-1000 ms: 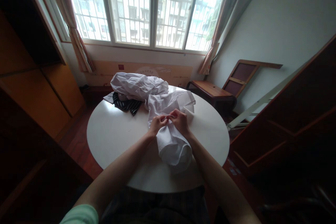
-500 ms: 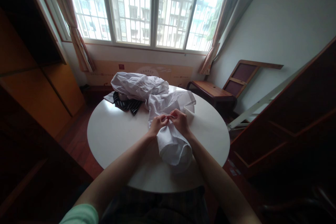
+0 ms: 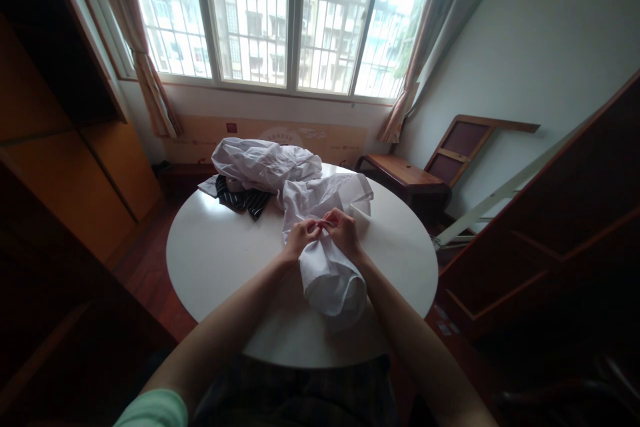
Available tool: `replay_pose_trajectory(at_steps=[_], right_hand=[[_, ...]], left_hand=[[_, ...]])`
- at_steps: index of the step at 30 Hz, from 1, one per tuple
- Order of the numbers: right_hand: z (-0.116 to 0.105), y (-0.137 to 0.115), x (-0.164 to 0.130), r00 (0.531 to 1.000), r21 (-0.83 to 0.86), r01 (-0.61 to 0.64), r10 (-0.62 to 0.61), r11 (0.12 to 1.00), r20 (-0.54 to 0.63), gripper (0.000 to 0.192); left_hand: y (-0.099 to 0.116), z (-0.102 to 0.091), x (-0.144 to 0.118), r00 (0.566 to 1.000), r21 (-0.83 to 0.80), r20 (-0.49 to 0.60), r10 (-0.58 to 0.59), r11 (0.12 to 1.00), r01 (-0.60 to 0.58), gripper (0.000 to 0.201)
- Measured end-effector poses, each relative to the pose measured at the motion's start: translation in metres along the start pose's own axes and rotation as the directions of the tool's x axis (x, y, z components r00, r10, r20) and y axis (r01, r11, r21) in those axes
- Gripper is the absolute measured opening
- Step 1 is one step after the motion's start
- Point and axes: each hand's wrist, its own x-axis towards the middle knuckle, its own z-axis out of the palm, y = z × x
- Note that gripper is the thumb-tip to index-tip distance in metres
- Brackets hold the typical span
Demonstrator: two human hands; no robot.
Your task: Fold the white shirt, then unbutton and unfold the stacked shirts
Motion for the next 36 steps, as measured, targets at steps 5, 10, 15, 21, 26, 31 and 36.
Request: replay_pose_trajectory(at_steps=[5,10,15,21,26,31,36], right_hand=[[0.000,0.001,0.000,1.000,0.007,-0.005,0.005,1.000,0.005,0.016],[0.000,0.000,0.001,1.000,0.016,-0.019,0.019,1.000,0.023,0.016],[-0.003,0.001,0.003,0.995,0.117,-0.081,0.073,0.990,0.071,0.019],[-0.006,0.011,0.005,0.952,0.308,-0.234,0.153,0.922,0.264,0.028],[-0.001,0.013,0.006,0.940,0.373,-0.300,0.207,0.878,0.270,0.031],[0.000,0.008,0.006,0.943,0.411,-0.321,0.245,0.853,0.226,0.030],[-0.001,0.007,0.007,0.942,0.481,-0.329,0.250,0.813,0.222,0.027]], left_hand=[[-0.001,0.000,0.000,1.000,0.006,0.001,-0.001,1.000,0.001,0.015],[0.000,0.000,0.000,1.000,0.014,0.004,-0.002,1.000,0.002,0.015],[0.001,0.000,-0.001,1.000,0.029,0.005,-0.014,1.000,0.013,0.018],[0.000,-0.001,0.000,0.999,0.032,0.033,-0.011,0.999,0.010,0.011],[-0.001,-0.001,0.000,0.998,-0.010,0.064,0.023,1.000,-0.022,0.013],[-0.002,-0.002,0.001,0.995,-0.031,0.086,0.053,0.998,-0.050,0.010],[-0.003,-0.002,0.003,0.994,-0.044,0.090,0.065,0.997,-0.061,0.014]])
